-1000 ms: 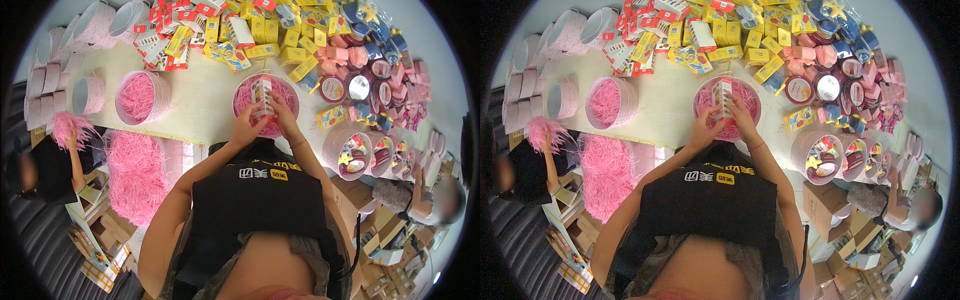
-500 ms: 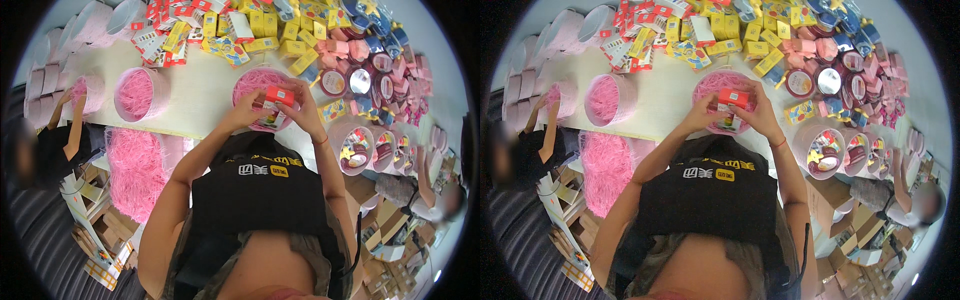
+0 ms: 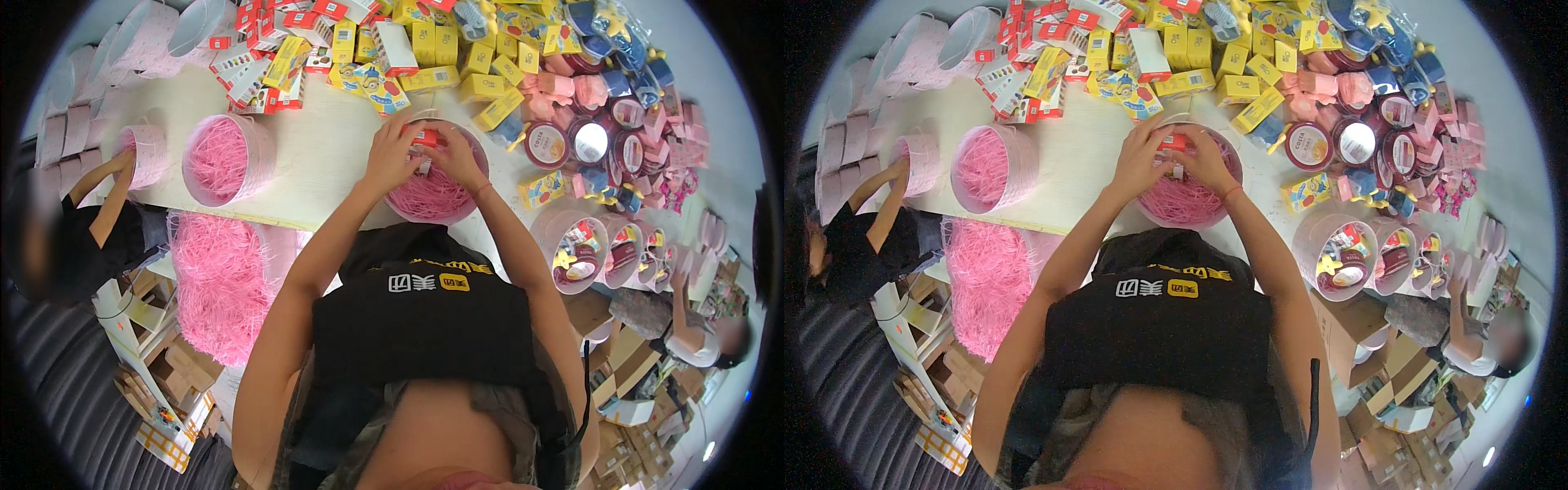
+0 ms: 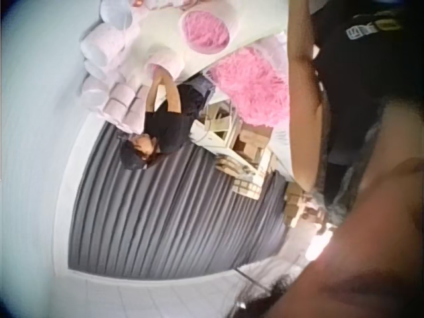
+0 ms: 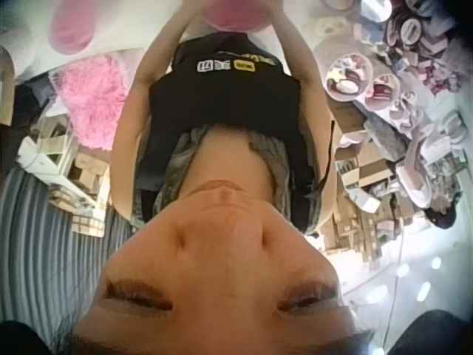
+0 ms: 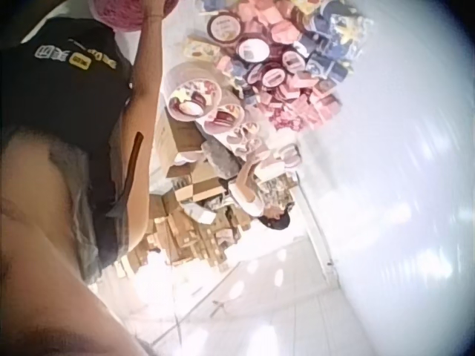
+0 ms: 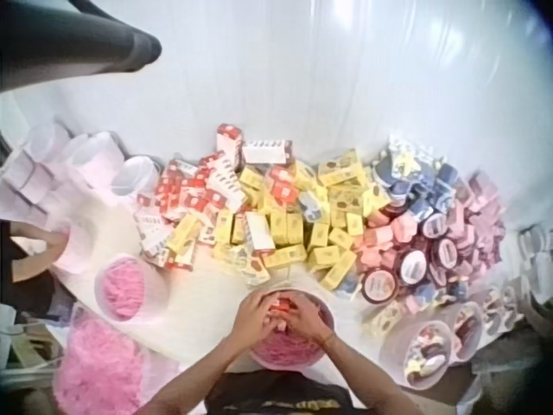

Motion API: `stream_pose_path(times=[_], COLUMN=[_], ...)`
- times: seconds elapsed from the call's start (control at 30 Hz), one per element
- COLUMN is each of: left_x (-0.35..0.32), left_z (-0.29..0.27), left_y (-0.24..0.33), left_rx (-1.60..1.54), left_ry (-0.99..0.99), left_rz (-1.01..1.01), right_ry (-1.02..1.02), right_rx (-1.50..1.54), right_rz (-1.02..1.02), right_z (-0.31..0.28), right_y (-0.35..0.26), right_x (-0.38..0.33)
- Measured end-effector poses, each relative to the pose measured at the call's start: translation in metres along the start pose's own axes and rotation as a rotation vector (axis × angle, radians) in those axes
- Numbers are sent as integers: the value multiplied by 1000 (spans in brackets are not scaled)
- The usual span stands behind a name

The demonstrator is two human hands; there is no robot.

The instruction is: The person assembles gift baskets by placing pink shredded paper into round containers, then adding small boxed items, round tins, and yellow star-shaped decorations. The person repeatedly fills multiple baskets with the same set of items.

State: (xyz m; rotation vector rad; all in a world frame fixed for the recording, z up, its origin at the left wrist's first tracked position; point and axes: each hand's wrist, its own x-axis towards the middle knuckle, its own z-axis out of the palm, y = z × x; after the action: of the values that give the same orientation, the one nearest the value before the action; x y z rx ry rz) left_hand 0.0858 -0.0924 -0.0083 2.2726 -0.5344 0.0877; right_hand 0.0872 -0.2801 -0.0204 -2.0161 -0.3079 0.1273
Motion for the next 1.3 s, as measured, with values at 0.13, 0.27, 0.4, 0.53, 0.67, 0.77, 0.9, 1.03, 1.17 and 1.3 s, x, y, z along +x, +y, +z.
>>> stream_pose_path(times=[0.13, 0.27, 0.4, 0.53, 0.67, 0.77, 0.9, 1.03, 1.17, 1.3], left_x=[14, 14, 11, 15, 13, 15, 18, 16, 14, -1], left_z=[18, 18, 15, 7, -2, 1, 6, -5, -27, -28], left_y=[-10, -14, -21, -6, 14, 4, 3, 24, 60, 107], left_rx=[39, 108, 108, 97, 117, 221, 194, 138, -1215, -1285], left_ry=[-128, -174, -228, -146, -117, -54, -40, 68, -159, 162], left_rz=[-27, -67, -107, 89, 119, 64, 32, 73, -657, -403], right_ry=[-12, 160, 446, 242, 129, 333, 420, 432, 455, 388], right_rx=[-302, -149, -704, -866, -933, -681, 207, 755, 792, 872], right_rz=[71, 242, -154, -173, -117, -93, 339, 380, 335, 361], right_z=[-19, -45, -98, -120, -119, -128, -169, -163, -115, -52], right_y=[-14, 13, 49, 71, 71, 49, -7, -31, -65, -93], right_x=[0, 12, 54, 61, 52, 45, 20, -30, -65, -91])
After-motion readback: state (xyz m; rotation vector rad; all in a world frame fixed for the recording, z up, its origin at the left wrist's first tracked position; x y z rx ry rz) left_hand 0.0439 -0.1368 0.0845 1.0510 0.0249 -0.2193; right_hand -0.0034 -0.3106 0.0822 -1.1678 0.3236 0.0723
